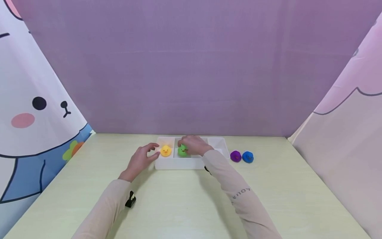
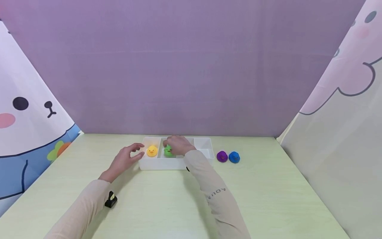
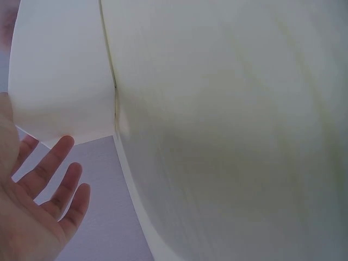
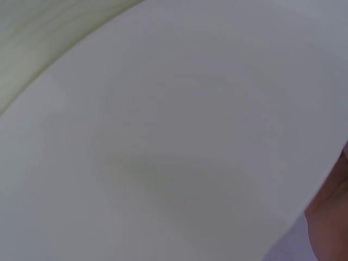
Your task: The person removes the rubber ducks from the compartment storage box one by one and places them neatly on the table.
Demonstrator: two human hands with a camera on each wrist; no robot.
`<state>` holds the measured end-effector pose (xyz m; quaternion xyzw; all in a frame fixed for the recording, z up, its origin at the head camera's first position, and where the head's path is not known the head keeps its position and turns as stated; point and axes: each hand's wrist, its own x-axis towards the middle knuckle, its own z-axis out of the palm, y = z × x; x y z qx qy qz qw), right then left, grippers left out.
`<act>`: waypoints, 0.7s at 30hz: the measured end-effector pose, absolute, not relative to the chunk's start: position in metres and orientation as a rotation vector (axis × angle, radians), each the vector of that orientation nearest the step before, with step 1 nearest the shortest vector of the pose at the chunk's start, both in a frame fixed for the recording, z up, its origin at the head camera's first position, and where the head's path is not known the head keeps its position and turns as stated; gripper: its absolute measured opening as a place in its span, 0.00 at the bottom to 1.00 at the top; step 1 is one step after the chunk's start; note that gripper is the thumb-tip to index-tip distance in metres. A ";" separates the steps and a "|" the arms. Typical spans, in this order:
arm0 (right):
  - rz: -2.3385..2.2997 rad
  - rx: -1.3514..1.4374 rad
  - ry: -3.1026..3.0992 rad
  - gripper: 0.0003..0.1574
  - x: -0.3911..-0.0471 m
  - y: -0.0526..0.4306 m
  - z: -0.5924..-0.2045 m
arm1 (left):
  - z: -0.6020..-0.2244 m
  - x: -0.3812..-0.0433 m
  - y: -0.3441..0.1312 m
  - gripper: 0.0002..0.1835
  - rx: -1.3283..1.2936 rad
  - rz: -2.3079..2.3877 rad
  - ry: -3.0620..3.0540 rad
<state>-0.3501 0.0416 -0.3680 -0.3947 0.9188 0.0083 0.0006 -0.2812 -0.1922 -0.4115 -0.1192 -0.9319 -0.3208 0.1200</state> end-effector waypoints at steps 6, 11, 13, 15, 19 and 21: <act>-0.006 -1.250 2.891 0.22 -0.349 0.045 -0.365 | -0.414 -0.284 -0.192 0.20 -0.337 -0.930 -2.722; -0.050 -1.281 2.896 0.22 -0.348 0.048 -0.359 | -0.415 -0.283 -0.192 0.20 -0.347 -0.923 -2.728; -0.074 -1.295 2.901 0.22 -0.348 0.050 -0.356 | -0.415 -0.283 -0.192 0.20 -0.348 -0.922 -2.729; -0.083 -1.308 2.913 0.22 -0.347 0.051 -0.353 | -0.415 -0.283 -0.192 0.20 -0.345 -0.923 -2.729; -0.091 -1.339 2.938 0.21 -0.347 0.054 -0.346 | -0.415 -0.283 -0.192 0.20 -0.349 -0.920 -2.723; -0.088 -1.349 2.949 0.21 -0.347 0.055 -0.342 | -0.415 -0.283 -0.192 0.20 -0.355 -0.918 -2.720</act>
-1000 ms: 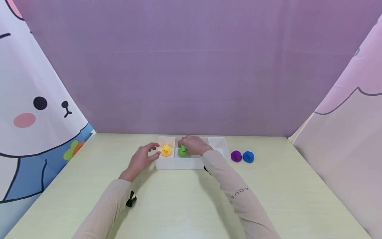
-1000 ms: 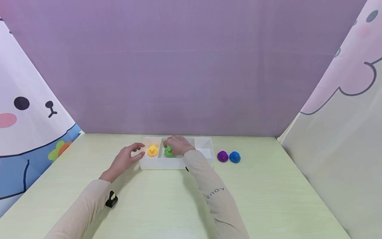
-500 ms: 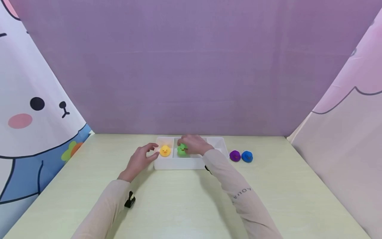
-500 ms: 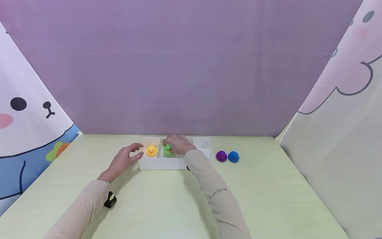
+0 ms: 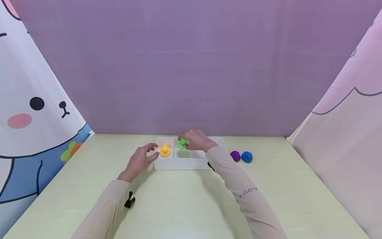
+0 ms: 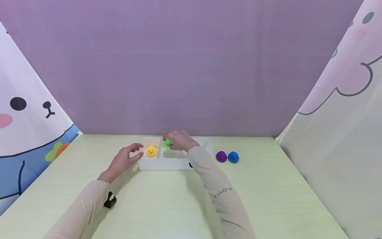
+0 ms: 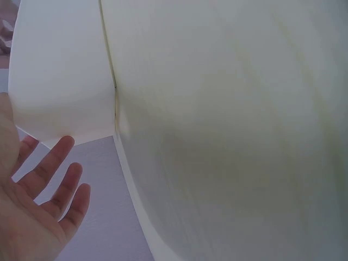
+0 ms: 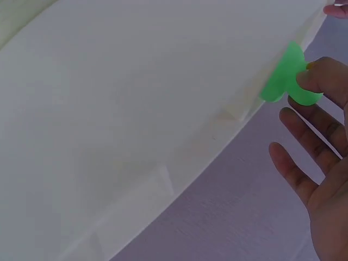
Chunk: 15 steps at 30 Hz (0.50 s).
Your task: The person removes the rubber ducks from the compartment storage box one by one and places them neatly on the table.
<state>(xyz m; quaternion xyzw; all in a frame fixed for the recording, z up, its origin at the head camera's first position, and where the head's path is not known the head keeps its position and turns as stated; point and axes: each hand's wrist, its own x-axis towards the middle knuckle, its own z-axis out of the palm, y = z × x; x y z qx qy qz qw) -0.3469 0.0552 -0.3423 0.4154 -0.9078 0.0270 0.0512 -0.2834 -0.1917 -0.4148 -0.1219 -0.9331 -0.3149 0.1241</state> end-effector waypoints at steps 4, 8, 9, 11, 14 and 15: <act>0.078 1.246 -2.777 0.22 -0.345 0.057 -0.335 | -0.414 -0.283 -0.192 0.20 -0.361 -0.925 -2.715; 0.094 1.223 -2.787 0.22 -0.343 0.060 -0.329 | -0.413 -0.283 -0.192 0.20 -0.356 -0.921 -2.716; 0.099 1.220 -2.782 0.22 -0.343 0.061 -0.328 | -0.414 -0.283 -0.192 0.20 -0.356 -0.919 -2.717; 0.103 1.210 -2.778 0.22 -0.343 0.063 -0.326 | -0.414 -0.282 -0.192 0.20 -0.357 -0.915 -2.716; 0.089 1.198 -2.771 0.22 -0.342 0.067 -0.324 | -0.414 -0.283 -0.192 0.20 -0.356 -0.916 -2.716; 0.087 1.196 -2.772 0.22 -0.342 0.068 -0.323 | -0.414 -0.283 -0.192 0.20 -0.357 -0.917 -2.717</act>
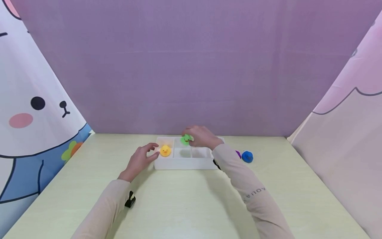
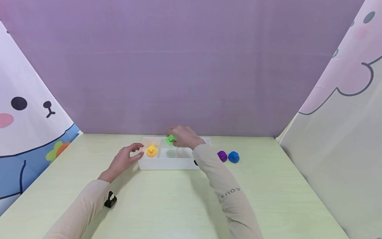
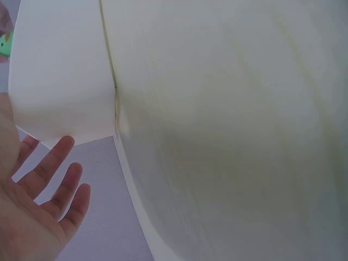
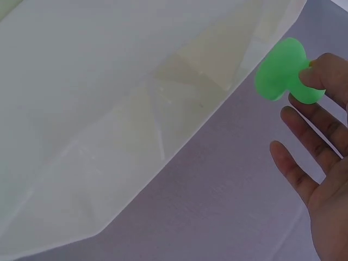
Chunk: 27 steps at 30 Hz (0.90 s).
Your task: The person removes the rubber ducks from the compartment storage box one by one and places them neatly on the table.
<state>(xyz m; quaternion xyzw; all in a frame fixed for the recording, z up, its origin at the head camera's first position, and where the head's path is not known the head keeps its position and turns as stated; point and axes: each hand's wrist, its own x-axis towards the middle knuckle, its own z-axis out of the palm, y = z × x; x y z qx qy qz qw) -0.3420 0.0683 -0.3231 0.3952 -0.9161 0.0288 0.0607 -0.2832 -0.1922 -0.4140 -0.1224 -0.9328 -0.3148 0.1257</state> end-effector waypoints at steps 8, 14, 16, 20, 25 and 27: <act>0.138 1.208 -2.735 0.22 -0.341 0.086 -0.322 | -0.413 -0.283 -0.192 0.20 -0.344 -0.911 -2.726; 0.152 1.181 -2.742 0.21 -0.341 0.102 -0.323 | -0.413 -0.283 -0.192 0.20 -0.338 -0.913 -2.726; 0.150 1.169 -2.747 0.21 -0.340 0.108 -0.323 | -0.413 -0.283 -0.191 0.20 -0.335 -0.910 -2.726; 0.157 1.149 -2.750 0.21 -0.338 0.120 -0.322 | -0.412 -0.282 -0.191 0.20 -0.334 -0.904 -2.727; 0.183 1.132 -2.744 0.22 -0.338 0.135 -0.323 | -0.412 -0.281 -0.191 0.20 -0.342 -0.911 -2.726; 0.190 1.128 -2.736 0.22 -0.338 0.142 -0.323 | -0.412 -0.281 -0.191 0.20 -0.344 -0.912 -2.725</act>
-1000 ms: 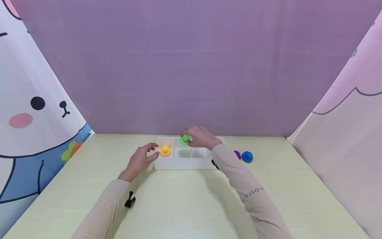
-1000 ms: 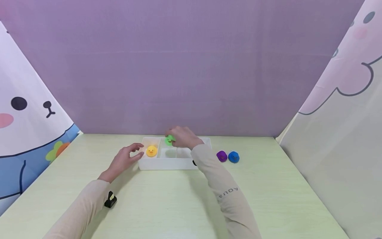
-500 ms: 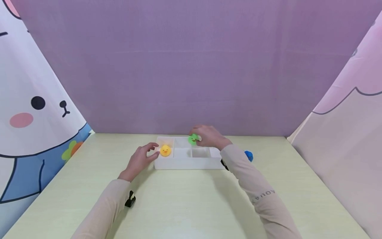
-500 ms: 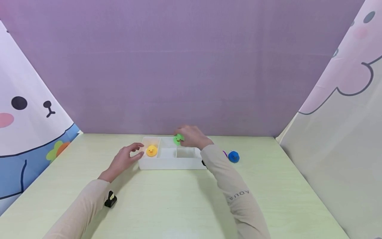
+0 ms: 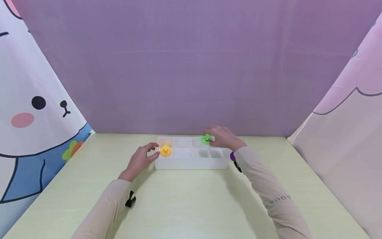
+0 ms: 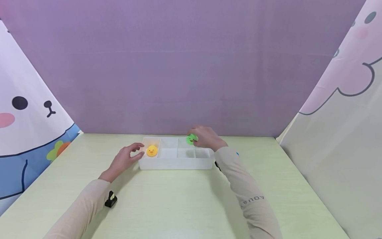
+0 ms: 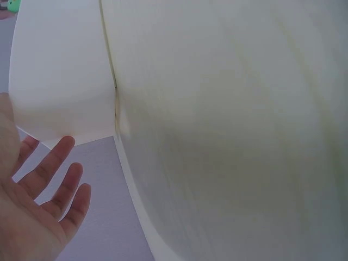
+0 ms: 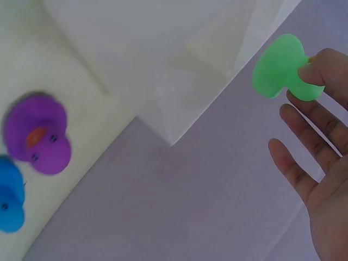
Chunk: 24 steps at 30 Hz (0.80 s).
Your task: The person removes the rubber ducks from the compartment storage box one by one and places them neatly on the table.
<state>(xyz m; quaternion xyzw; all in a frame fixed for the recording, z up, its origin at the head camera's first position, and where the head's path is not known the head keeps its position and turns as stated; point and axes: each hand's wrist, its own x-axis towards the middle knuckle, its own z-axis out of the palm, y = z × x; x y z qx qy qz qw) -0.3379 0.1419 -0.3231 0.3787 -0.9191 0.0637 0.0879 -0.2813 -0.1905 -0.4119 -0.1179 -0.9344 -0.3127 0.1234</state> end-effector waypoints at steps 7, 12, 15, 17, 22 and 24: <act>0.218 1.090 -2.740 0.23 -0.335 0.167 -0.324 | -0.411 -0.281 -0.190 0.20 -0.342 -0.910 -2.727; 0.192 1.024 -2.773 0.22 -0.334 0.185 -0.323 | -0.411 -0.280 -0.190 0.19 -0.344 -0.910 -2.726; 0.184 0.986 -2.796 0.22 -0.334 0.195 -0.323 | -0.411 -0.280 -0.191 0.20 -0.341 -0.909 -2.726; 0.187 0.972 -2.803 0.22 -0.334 0.201 -0.324 | -0.411 -0.280 -0.191 0.20 -0.337 -0.908 -2.725; 0.208 0.950 -2.819 0.22 -0.333 0.218 -0.324 | -0.411 -0.280 -0.191 0.20 -0.340 -0.907 -2.730; 0.208 0.937 -2.821 0.22 -0.332 0.225 -0.324 | -0.411 -0.280 -0.191 0.20 -0.340 -0.910 -2.735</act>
